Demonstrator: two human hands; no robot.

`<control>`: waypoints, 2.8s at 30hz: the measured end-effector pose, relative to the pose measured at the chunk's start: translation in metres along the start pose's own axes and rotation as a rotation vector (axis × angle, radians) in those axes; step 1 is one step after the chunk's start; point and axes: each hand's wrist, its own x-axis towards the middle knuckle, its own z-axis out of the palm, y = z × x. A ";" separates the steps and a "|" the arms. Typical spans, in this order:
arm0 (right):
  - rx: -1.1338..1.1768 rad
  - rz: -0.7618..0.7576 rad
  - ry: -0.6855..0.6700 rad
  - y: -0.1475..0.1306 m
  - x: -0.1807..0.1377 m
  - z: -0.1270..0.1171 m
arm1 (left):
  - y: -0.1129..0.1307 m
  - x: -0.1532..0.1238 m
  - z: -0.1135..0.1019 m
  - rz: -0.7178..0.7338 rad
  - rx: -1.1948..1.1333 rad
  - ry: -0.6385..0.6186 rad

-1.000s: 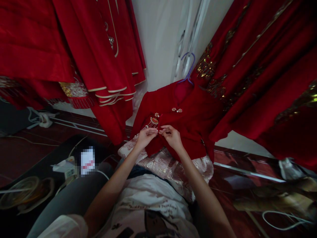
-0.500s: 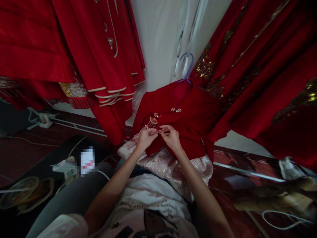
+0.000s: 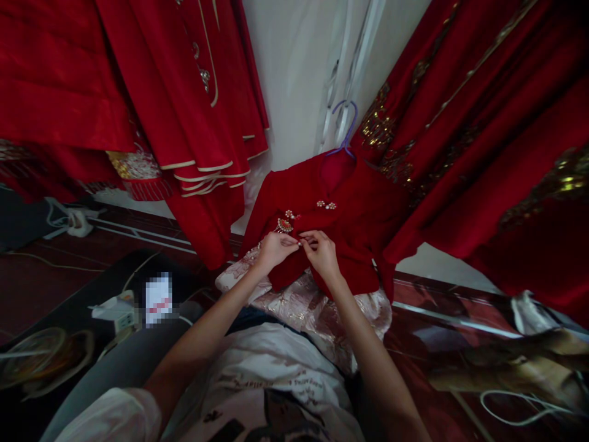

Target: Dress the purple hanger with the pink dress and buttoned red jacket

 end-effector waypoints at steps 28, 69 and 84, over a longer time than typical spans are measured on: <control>0.047 0.101 -0.291 0.009 0.007 -0.025 | -0.008 -0.022 -0.004 0.229 0.364 0.082; 0.299 0.090 -0.520 0.010 0.008 -0.043 | 0.001 -0.005 -0.007 0.012 -0.196 0.109; 0.381 0.145 -0.637 -0.006 0.009 -0.060 | 0.021 0.021 0.006 -0.285 -0.718 0.185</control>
